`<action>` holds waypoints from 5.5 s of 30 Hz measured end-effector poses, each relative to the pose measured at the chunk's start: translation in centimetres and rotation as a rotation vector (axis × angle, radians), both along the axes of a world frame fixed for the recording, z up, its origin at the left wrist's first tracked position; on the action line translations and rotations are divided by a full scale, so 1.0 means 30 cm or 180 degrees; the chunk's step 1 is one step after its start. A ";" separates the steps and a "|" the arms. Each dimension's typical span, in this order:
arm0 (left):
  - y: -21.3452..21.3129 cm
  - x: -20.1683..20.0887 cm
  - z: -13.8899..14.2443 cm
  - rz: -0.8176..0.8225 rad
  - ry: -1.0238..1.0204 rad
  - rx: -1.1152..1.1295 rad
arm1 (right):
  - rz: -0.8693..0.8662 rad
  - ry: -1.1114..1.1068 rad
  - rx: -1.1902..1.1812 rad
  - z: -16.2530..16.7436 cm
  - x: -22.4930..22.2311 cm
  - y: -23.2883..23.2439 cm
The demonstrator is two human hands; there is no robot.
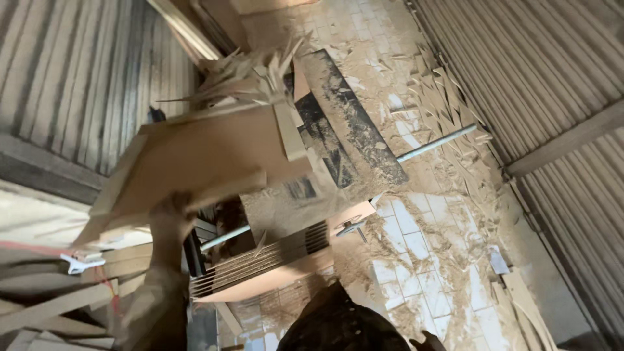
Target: The person picks up a large wood composite panel with attached wooden strips, carries it across the workshop, and places it onto a stack of similar panels. The person then returns to the workbench and repositions another panel, holding and turning it while standing at the bench.
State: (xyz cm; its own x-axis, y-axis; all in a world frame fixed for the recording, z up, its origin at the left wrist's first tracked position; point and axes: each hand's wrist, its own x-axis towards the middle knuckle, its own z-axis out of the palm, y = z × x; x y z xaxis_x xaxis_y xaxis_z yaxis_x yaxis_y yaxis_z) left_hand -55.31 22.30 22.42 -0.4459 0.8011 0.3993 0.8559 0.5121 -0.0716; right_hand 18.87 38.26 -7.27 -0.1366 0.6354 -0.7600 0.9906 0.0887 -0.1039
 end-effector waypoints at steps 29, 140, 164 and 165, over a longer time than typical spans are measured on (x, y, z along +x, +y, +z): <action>0.514 0.986 0.539 0.0803 0.0811 0.0080 | -0.2991 0.1831 0.0221 0.095 0.910 0.574; 0.952 1.675 -0.713 -0.1009 -0.1872 0.0508 | -0.0609 0.3459 0.0783 0.335 -0.061 1.624; 1.108 1.509 -1.031 0.2834 -0.5906 0.3660 | -0.0495 0.3042 0.0807 0.438 -0.562 2.088; 1.135 1.489 -1.038 0.2775 -0.5908 0.3943 | -0.0440 0.3063 0.0784 0.446 -0.577 2.096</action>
State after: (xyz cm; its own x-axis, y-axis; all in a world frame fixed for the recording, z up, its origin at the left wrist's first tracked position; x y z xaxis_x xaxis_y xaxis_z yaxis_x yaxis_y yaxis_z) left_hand -10.64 56.34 -8.73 -0.7132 0.1099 -0.6923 -0.6999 -0.1662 0.6947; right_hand 1.56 101.15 6.11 -0.5372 0.8169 -0.2102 0.4981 0.1061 -0.8606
